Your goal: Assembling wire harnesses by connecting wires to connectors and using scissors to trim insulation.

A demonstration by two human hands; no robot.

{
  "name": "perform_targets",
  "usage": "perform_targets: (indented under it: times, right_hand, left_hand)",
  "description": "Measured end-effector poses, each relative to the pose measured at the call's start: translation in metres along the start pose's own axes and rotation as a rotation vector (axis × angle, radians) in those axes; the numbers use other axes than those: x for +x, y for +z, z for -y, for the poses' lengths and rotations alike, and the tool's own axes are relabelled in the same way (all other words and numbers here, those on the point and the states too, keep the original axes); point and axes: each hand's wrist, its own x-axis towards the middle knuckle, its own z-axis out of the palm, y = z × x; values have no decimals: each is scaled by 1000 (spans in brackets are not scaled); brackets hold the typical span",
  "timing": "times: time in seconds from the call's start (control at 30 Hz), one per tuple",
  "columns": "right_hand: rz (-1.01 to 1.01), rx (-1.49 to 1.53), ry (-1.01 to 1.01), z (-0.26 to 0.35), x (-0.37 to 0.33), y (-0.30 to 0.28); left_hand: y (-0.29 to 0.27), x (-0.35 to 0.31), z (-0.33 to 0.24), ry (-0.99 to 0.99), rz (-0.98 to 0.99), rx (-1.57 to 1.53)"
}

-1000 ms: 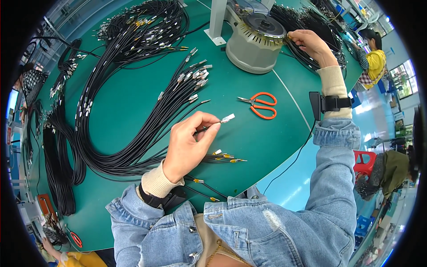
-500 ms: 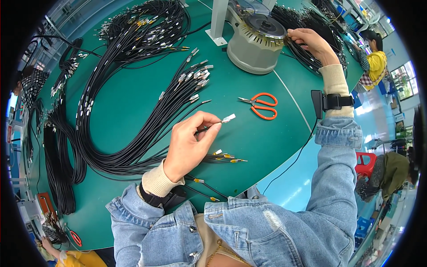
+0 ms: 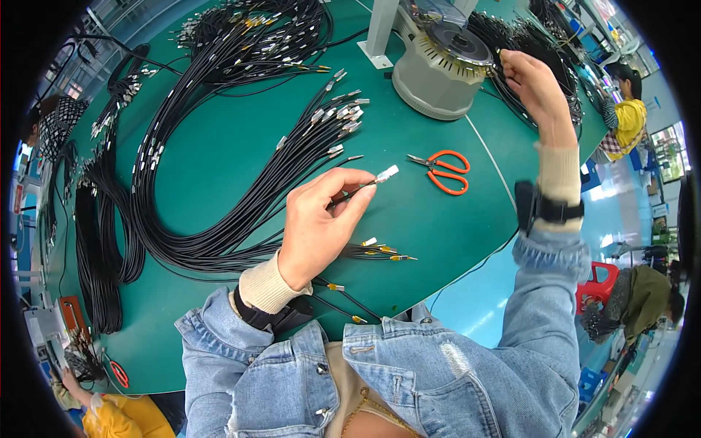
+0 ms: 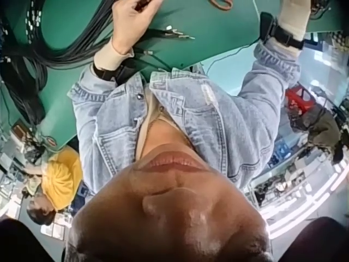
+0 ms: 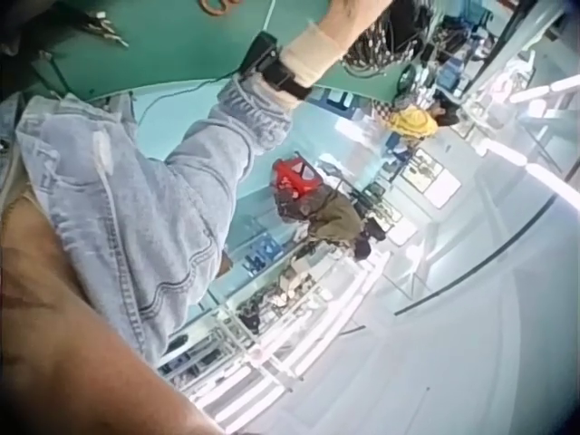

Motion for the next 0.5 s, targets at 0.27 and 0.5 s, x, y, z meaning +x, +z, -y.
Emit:
perform_targets:
  times: [0.27, 0.5]
  right_hand:
    - [138, 487, -64, 5, -163, 140]
    - [71, 559, -79, -5, -180, 180]
  left_hand:
    - [-1, -4, -6, 59, -137, 17]
    - [1, -8, -10, 101, -185, 28]
